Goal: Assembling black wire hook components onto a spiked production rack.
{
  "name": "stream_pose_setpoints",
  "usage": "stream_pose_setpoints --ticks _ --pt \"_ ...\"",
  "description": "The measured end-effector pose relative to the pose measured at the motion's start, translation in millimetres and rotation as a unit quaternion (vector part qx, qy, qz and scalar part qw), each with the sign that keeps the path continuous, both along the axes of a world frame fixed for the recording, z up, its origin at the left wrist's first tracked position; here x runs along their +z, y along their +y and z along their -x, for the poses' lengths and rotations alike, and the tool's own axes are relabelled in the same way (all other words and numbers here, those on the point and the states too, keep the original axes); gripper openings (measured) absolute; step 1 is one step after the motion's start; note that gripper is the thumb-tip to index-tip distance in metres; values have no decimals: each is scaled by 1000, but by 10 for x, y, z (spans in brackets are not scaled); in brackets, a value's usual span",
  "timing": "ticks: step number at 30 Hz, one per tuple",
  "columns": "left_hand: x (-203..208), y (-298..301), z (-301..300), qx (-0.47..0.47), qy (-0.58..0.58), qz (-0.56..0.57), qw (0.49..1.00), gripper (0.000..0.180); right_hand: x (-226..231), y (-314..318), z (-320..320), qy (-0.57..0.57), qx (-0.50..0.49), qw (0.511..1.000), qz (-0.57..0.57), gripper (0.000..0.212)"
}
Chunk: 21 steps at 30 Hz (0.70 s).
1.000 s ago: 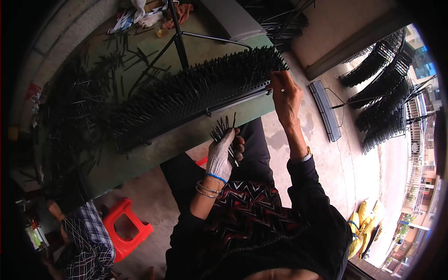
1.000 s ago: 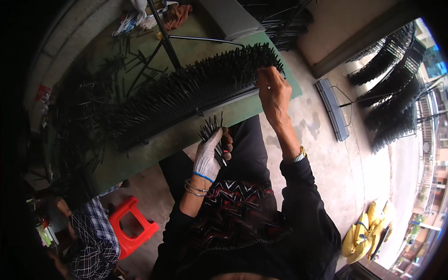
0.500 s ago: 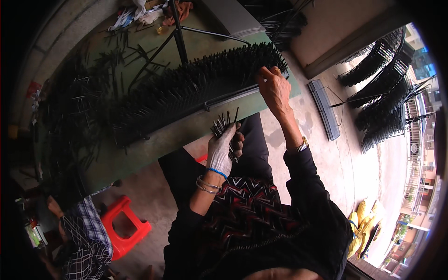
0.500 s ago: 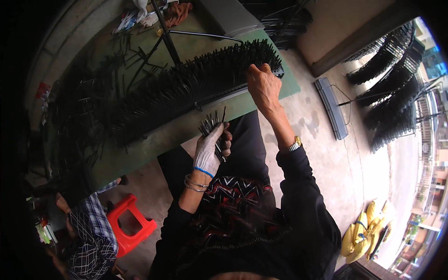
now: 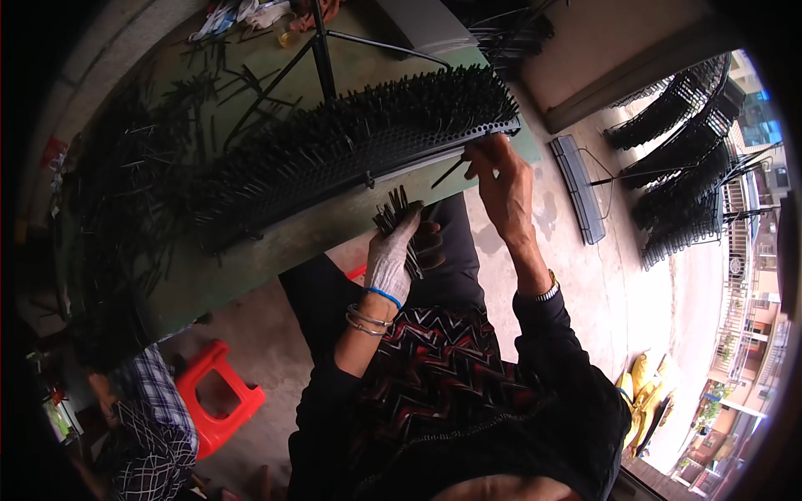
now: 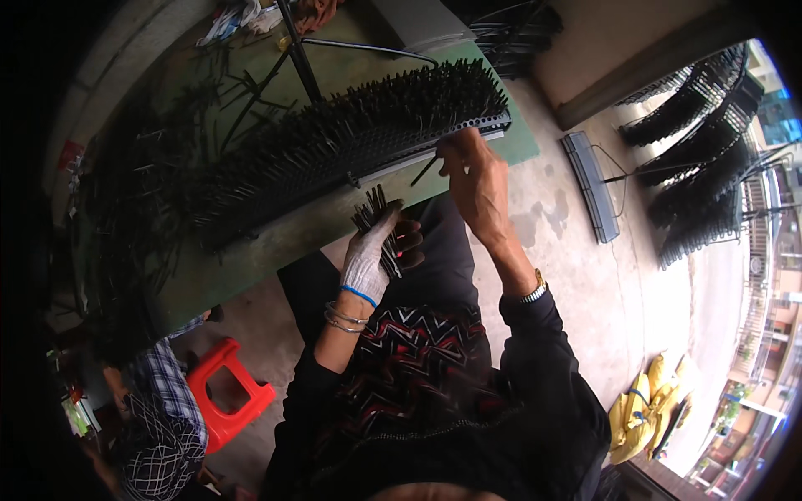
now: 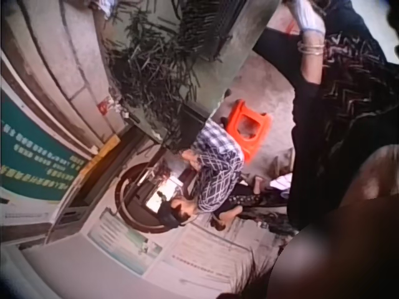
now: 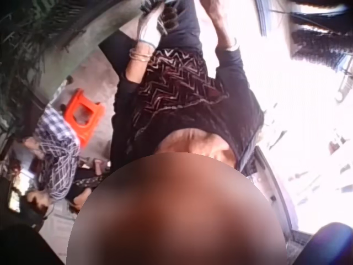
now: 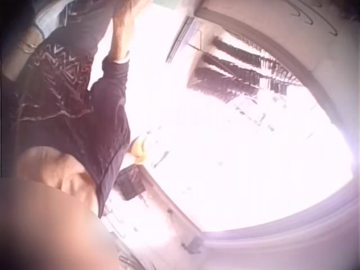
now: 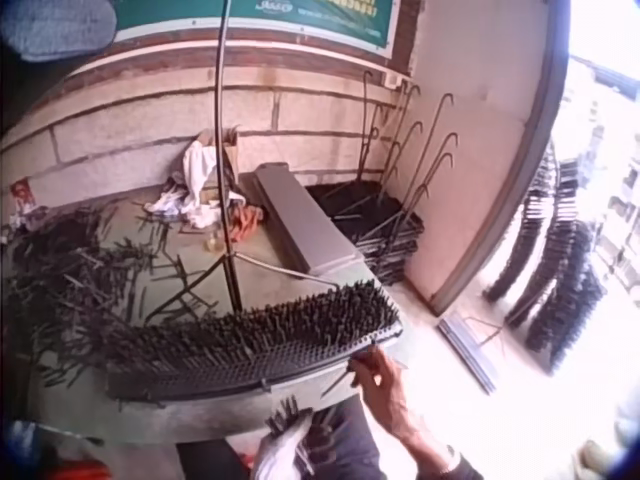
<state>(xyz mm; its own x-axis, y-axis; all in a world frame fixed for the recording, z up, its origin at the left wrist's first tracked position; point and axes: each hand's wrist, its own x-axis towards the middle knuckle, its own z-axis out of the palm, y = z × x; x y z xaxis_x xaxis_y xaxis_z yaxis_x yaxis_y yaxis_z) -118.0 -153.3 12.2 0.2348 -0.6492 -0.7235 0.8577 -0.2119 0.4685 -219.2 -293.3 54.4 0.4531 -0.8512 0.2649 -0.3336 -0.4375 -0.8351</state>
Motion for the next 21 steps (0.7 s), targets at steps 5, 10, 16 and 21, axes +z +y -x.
stream_pose_setpoints --ticks 5,10,16,21 --pt "-35 -24 33 39 38 31 998 31 -101 -476 -100 -1 -71 964 256 4" --pt "-193 16 -41 -42 7 118 992 30 -250 -605 -197 46 -68 970 228 5" --pt "-177 -26 -42 -31 40 85 995 24 -362 -584 -266 155 -62 953 252 13" --pt "-80 -19 -27 -30 31 86 995 23 -141 -307 -154 132 44 989 58 25"
